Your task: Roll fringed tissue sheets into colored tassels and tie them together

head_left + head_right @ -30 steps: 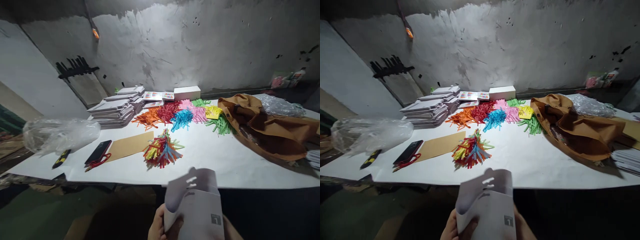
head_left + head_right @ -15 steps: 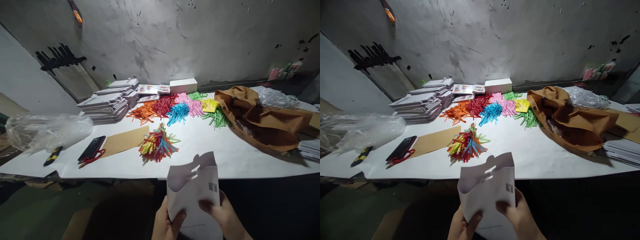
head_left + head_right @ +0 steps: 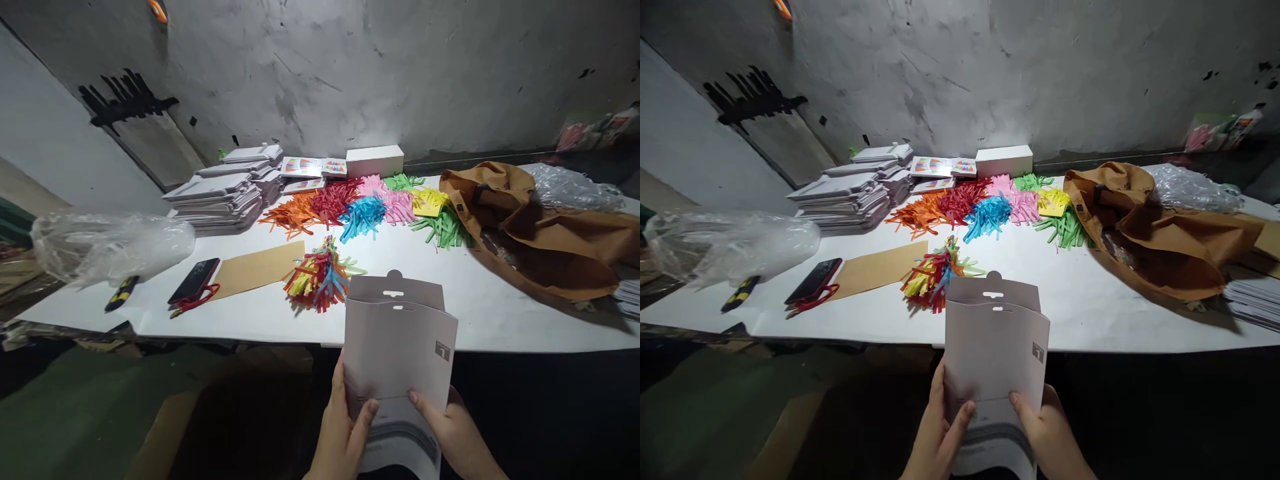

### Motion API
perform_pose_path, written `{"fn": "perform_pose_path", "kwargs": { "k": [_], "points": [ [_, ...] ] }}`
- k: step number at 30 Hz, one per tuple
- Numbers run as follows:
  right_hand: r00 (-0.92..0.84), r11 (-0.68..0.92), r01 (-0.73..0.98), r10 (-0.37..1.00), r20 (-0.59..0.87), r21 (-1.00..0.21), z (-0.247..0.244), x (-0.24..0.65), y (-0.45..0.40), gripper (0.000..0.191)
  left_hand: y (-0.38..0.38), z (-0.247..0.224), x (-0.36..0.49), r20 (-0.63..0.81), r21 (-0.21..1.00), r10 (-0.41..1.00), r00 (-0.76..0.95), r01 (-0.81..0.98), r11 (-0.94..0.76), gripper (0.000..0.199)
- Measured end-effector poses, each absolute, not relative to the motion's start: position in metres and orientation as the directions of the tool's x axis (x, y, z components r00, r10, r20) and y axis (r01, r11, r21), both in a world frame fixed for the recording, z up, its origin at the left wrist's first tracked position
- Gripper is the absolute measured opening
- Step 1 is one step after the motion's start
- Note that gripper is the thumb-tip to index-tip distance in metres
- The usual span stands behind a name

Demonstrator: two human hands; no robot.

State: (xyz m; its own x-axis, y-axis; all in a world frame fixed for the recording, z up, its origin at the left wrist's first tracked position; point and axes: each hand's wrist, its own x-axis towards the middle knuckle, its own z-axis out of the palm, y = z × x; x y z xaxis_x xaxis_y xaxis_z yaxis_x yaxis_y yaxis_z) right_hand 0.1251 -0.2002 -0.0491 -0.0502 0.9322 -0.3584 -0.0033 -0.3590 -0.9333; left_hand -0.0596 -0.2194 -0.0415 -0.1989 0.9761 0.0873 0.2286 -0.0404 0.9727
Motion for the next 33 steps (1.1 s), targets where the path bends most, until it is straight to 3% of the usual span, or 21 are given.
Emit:
{"fn": "perform_pose_path", "kwargs": {
  "k": [3, 10, 16, 21, 26, 28, 30, 31, 33],
  "points": [
    [-0.024, -0.338, 0.038, 0.94, -0.339, -0.94, -0.05, 0.122, -0.199, 0.067, -0.227, -0.052, -0.053, 0.075, 0.975, 0.992, -0.099, 0.215, -0.052, 0.074],
    [-0.292, -0.352, -0.251, 0.916, -0.276, -0.902, -0.033, 0.116, -0.208, 0.078, -0.211, -0.051, -0.073, -0.041, 0.981, 0.984, -0.171, 0.182, 0.072, 0.085],
    [-0.33, -0.402, -0.311, 0.895, -0.299, -0.861, -0.032, 0.115, -0.209, 0.076, -0.21, -0.034, -0.071, -0.095, 0.994, 0.994, 0.046, 0.06, 0.093, 0.059],
    [-0.351, -0.462, -0.345, 0.871, -0.344, -0.817, -0.033, 0.123, -0.204, 0.077, -0.21, -0.03, -0.08, -0.059, 0.992, 0.998, -0.027, 0.114, 0.062, 0.057],
    [-0.314, -0.428, -0.273, 0.886, -0.341, -0.862, -0.049, 0.124, -0.202, 0.087, -0.209, -0.034, -0.093, -0.051, 0.988, 0.993, -0.103, 0.142, 0.066, 0.049],
    [-0.17, -0.275, -0.209, 0.955, -0.243, -0.938, -0.054, 0.128, -0.198, 0.084, -0.212, -0.038, -0.095, -0.012, 0.989, 0.983, -0.182, 0.141, 0.038, 0.05],
    [0.065, 0.059, 0.017, 0.996, 0.06, -0.998, -0.05, 0.135, -0.19, 0.069, -0.214, -0.042, -0.097, 0.043, 0.984, 0.968, -0.246, 0.179, 0.002, 0.049],
    [0.121, 0.25, 0.191, 0.954, 0.276, -0.949, -0.044, 0.139, -0.185, 0.063, -0.216, -0.044, -0.098, 0.071, 0.978, 0.963, -0.26, 0.208, -0.016, 0.048],
    [0.01, 0.539, 0.489, 0.783, 0.622, -0.686, -0.026, 0.144, -0.174, 0.064, -0.218, -0.047, -0.099, 0.13, 0.963, 0.96, -0.249, 0.263, -0.062, 0.047]
  ]
}}
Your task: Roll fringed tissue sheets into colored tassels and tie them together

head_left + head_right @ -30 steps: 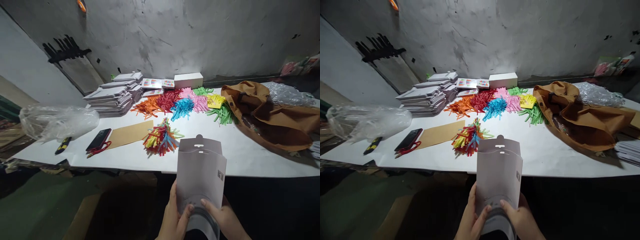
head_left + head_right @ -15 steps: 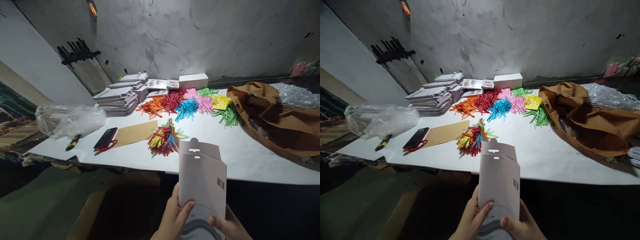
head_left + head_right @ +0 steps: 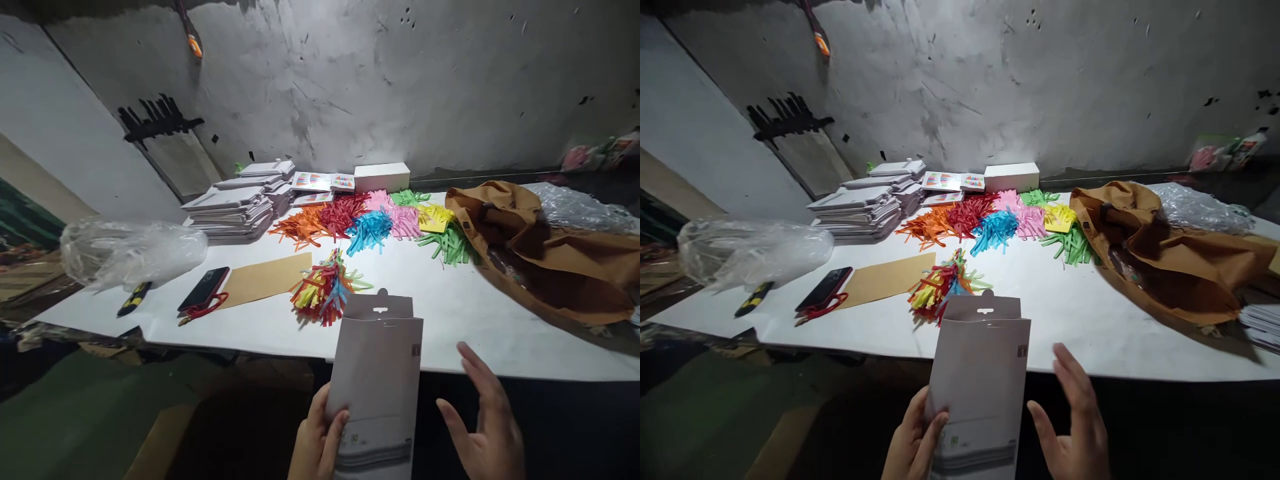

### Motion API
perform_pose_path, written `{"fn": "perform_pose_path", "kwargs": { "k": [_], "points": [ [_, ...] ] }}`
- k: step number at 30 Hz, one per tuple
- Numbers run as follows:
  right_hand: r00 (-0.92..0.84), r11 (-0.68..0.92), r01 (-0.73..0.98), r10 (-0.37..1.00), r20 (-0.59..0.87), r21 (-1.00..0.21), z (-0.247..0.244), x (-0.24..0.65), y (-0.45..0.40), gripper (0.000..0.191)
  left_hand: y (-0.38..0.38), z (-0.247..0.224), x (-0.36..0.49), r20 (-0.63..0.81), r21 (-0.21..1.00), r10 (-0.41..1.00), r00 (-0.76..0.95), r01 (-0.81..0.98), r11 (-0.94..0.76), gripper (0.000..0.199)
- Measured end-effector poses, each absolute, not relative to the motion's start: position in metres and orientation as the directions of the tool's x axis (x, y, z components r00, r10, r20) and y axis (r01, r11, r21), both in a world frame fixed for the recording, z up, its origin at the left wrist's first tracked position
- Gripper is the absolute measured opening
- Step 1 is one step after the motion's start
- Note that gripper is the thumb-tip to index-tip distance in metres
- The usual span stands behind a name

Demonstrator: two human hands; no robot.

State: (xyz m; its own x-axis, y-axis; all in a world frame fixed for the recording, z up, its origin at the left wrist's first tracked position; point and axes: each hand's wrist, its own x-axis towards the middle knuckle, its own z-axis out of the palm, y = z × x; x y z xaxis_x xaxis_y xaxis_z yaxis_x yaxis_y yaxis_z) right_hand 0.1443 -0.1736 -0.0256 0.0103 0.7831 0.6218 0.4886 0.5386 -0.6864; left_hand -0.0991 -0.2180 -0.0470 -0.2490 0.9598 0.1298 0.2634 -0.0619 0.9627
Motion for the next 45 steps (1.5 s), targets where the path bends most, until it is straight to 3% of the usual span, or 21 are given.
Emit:
{"fn": "perform_pose_path", "kwargs": {
  "k": [2, 4, 7, 10, 12, 13, 17, 19, 21, 23, 25, 27, 29, 34, 37, 40, 43, 45],
  "points": [
    [-0.229, 0.678, 0.59, 0.661, 0.714, -0.439, -0.005, 0.145, -0.162, 0.068, -0.22, -0.049, -0.1, 0.193, 0.948, 0.956, -0.221, 0.294, -0.123, 0.047],
    [-0.36, 0.712, 0.606, 0.644, 0.676, -0.356, 0.01, 0.141, -0.153, 0.066, -0.221, -0.051, -0.1, 0.242, 0.936, 0.948, -0.206, 0.308, -0.172, 0.045],
    [-0.356, 0.676, 0.559, 0.718, 0.598, -0.48, 0.024, 0.138, -0.145, 0.052, -0.224, -0.055, -0.101, 0.278, 0.925, 0.93, -0.241, 0.328, -0.191, 0.041],
    [-0.395, 0.426, 0.442, 0.883, 0.255, -0.789, 0.036, 0.139, -0.143, 0.046, -0.228, -0.061, -0.1, 0.287, 0.922, 0.925, -0.248, 0.334, -0.197, 0.039],
    [-0.429, 0.227, 0.394, 0.902, 0.041, -0.89, 0.048, 0.141, -0.143, 0.046, -0.232, -0.065, -0.098, 0.278, 0.923, 0.927, -0.253, 0.336, -0.185, 0.041],
    [-0.427, 0.18, 0.376, 0.904, 0.003, -0.909, 0.055, 0.142, -0.143, 0.044, -0.234, -0.067, -0.097, 0.274, 0.923, 0.923, -0.271, 0.344, -0.173, 0.043],
    [-0.506, 0.216, 0.45, 0.861, -0.049, -0.866, 0.076, 0.144, -0.141, 0.023, -0.236, -0.072, -0.096, 0.307, 0.905, 0.9, -0.31, 0.389, -0.174, 0.044],
    [-0.628, 0.262, 0.53, 0.761, -0.166, -0.806, 0.082, 0.144, -0.137, 0.014, -0.233, -0.071, -0.096, 0.356, 0.879, 0.905, -0.234, 0.414, -0.238, 0.04],
    [-0.698, 0.292, 0.562, 0.669, -0.254, -0.774, 0.085, 0.144, -0.131, 0.017, -0.226, -0.066, -0.097, 0.417, 0.824, 0.899, -0.132, 0.471, -0.314, 0.039],
    [-0.717, 0.326, 0.573, 0.643, -0.268, -0.752, 0.09, 0.145, -0.125, 0.021, -0.217, -0.057, -0.096, 0.485, 0.724, 0.874, 0.013, 0.555, -0.41, 0.048],
    [-0.736, 0.386, 0.586, 0.622, -0.268, -0.713, 0.099, 0.145, -0.119, 0.019, -0.208, -0.047, -0.093, 0.515, 0.626, 0.84, 0.173, 0.593, -0.506, 0.069],
    [-0.761, 0.454, 0.595, 0.585, -0.282, -0.663, 0.109, 0.145, -0.114, 0.012, -0.201, -0.039, -0.088, 0.51, 0.603, 0.821, 0.257, 0.574, -0.554, 0.083],
    [-0.775, 0.517, 0.608, 0.55, -0.311, -0.603, 0.118, 0.143, -0.111, 0.009, -0.196, -0.035, -0.081, 0.529, 0.617, 0.816, 0.234, 0.553, -0.559, 0.08],
    [-0.851, 0.646, 0.496, 0.494, -0.177, -0.581, 0.127, 0.137, -0.105, 0.016, -0.192, -0.028, -0.072, 0.605, 0.615, 0.777, 0.174, 0.518, -0.595, 0.063],
    [-0.863, 0.715, 0.461, 0.5, -0.076, -0.525, 0.125, 0.132, -0.103, 0.022, -0.193, -0.021, -0.07, 0.55, 0.718, 0.823, 0.143, 0.424, -0.553, 0.045],
    [-0.825, 0.753, 0.515, 0.566, 0.003, -0.409, 0.121, 0.131, -0.103, 0.021, -0.195, -0.019, -0.068, 0.418, 0.853, 0.908, 0.037, 0.326, -0.407, 0.019],
    [-0.752, 0.792, 0.493, 0.596, 0.282, -0.36, 0.11, 0.14, -0.104, 0.016, -0.197, -0.02, -0.069, 0.286, 0.938, 0.947, -0.144, 0.243, -0.247, 0.02],
    [-0.544, 0.781, 0.487, 0.621, 0.564, -0.391, 0.092, 0.149, -0.11, 0.023, -0.197, -0.019, -0.072, 0.171, 0.977, 0.951, -0.256, 0.167, -0.131, 0.029]
  ]
}}
